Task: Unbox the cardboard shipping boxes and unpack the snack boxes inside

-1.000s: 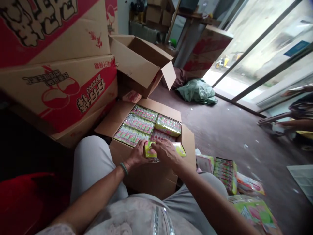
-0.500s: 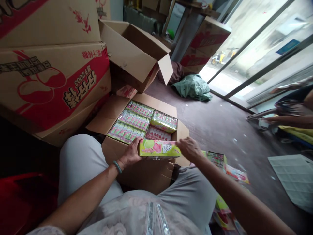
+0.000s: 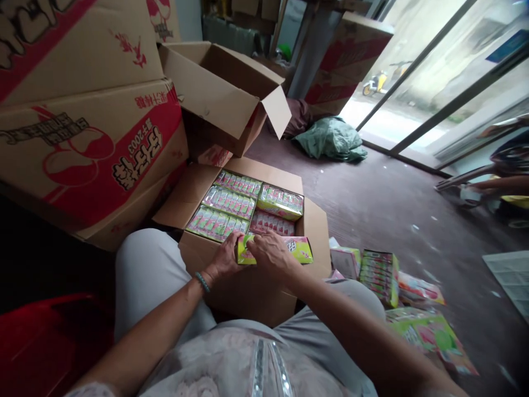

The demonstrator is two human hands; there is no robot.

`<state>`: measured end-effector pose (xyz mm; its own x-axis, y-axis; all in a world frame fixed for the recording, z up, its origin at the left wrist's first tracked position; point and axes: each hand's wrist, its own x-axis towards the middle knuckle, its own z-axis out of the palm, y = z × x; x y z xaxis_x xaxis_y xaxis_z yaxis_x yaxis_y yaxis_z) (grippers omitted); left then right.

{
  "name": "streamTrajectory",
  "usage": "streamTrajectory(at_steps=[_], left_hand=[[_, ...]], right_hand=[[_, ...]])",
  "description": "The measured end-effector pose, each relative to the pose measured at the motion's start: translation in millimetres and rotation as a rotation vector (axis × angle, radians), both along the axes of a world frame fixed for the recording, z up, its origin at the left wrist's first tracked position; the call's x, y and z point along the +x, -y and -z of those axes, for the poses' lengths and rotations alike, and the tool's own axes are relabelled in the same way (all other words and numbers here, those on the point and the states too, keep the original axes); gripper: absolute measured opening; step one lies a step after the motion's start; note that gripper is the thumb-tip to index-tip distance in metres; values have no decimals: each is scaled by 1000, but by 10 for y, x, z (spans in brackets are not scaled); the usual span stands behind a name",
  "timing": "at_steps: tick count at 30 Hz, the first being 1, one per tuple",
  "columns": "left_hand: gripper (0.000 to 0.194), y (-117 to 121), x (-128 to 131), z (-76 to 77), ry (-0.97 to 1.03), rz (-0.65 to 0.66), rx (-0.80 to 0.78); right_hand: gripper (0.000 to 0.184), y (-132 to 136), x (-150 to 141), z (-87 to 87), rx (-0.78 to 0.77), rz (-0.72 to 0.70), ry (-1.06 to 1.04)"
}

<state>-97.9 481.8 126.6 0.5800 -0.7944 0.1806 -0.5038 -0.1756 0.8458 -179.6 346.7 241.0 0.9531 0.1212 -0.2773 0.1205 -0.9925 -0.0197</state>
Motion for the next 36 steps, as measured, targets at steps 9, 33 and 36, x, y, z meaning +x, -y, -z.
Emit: streamTrajectory(at_steps=[9, 33, 36], left_hand=[[66, -13, -11, -9, -6, 39, -25], [75, 127, 651, -166, 5, -273, 306], [62, 189, 1127, -154, 75, -599, 628]], right_hand=[[21, 447, -333, 129, -133, 48, -101], [51, 1406, -932, 82, -70, 602, 20], [60, 1862, -1471, -161, -355, 830, 119]])
